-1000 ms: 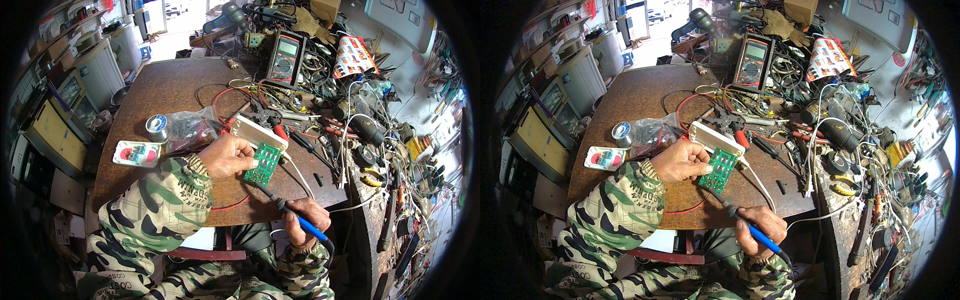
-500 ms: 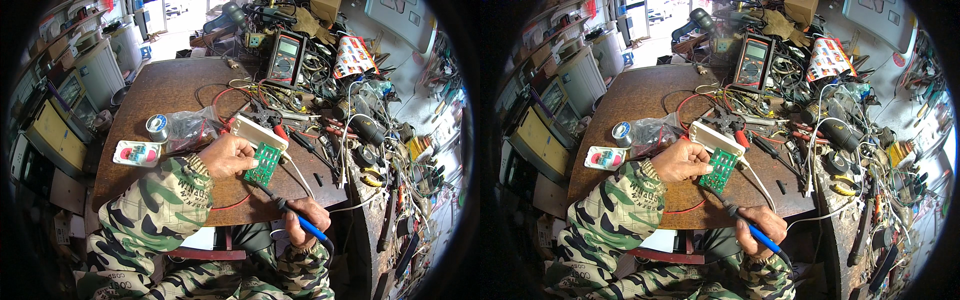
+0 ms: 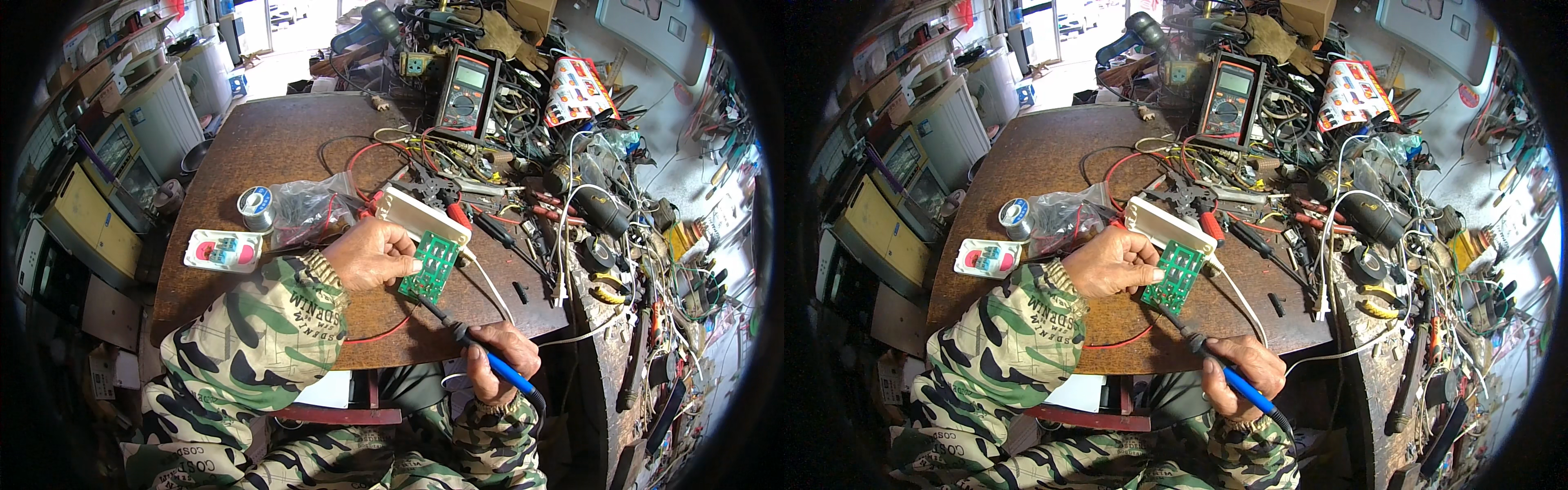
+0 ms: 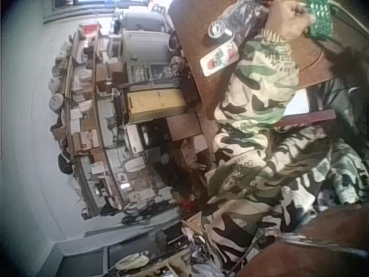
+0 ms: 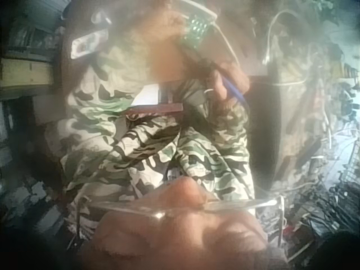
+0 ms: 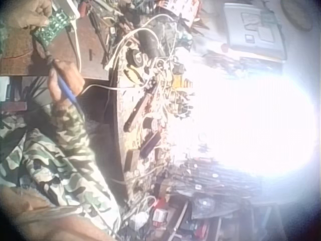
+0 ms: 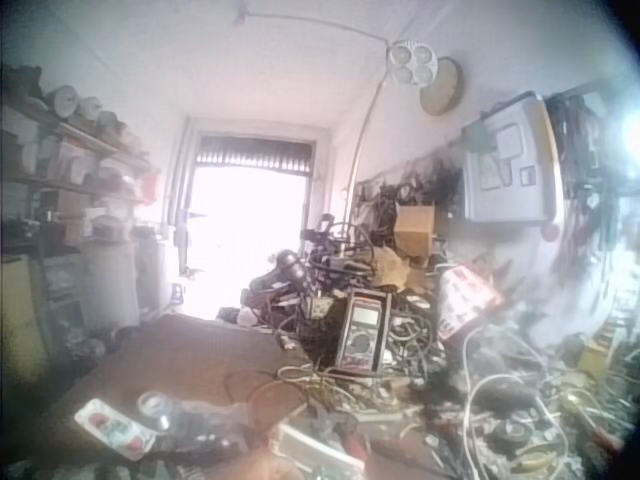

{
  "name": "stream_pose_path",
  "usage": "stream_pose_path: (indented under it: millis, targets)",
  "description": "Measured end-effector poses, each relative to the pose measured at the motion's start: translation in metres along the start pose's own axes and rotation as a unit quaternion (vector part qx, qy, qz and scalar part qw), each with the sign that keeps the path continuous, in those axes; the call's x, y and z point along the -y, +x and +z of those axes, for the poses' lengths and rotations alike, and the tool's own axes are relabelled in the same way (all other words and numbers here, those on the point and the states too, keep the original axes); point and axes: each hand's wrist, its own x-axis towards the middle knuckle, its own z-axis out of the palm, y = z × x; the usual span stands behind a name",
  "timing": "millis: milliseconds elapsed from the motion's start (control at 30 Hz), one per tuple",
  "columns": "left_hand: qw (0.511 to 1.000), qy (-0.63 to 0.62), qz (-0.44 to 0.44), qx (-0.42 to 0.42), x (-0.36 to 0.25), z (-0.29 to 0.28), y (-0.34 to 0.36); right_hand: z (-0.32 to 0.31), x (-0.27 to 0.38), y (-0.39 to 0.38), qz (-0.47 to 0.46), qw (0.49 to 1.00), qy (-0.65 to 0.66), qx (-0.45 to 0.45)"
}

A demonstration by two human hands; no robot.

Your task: The person solders components onto a green circuit board using a soldering iron and solder wire. They hold the board steady with one hand while applying heat and solder with the other, then briefly inspect the board and place it into a white plastic case.

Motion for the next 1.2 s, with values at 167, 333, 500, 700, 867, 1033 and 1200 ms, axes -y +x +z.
stream_pose_path:
  millis: [167, 333, 500, 700, 867, 1033, 1200]
  targets:
    - [1.000, 0.007, 0.006, 0.004, -0.0016, -0.0005, 0.0004, 0.0007, 0.0007, 0.0007, 0.000, 1.000, 0.004, -0.002]
    - [1.000, 0.007, 0.000, 0.004, 0.0018, -0.0016, 0.0015, 0.0004, -0.0005, -0.0001, -0.002, 1.000, 0.004, 0.000]
    - [1.000, -0.002, 0.001, 0.003, -0.0021, 0.0001, 0.0000, 0.0006, -0.0005, 0.0000, 0.001, 1.000, 0.004, 0.001]
    - [1.000, -0.003, -0.005, -0.002, -0.0008, 0.0000, 0.0005, 0.0008, -0.0009, 0.0007, -0.004, 1.000, 0.008, 0.002]
    - [1.000, -0.006, -0.008, 0.001, -0.0018, 0.0001, -0.0001, 0.0006, -0.0005, 0.0005, -0.004, 1.000, 0.006, 0.002]
    - [1.000, 0.001, -0.001, -0.001, -0.0023, 0.0002, 0.0001, 0.0002, 0.0007, 0.0009, 0.000, 1.000, 0.005, 0.003]
    - [1.000, -0.003, 0.004, -0.001, 0.0019, -0.0005, 0.0016, 0.0014, 0.0010, 0.0008, 0.004, 1.000, 0.015, -0.003]
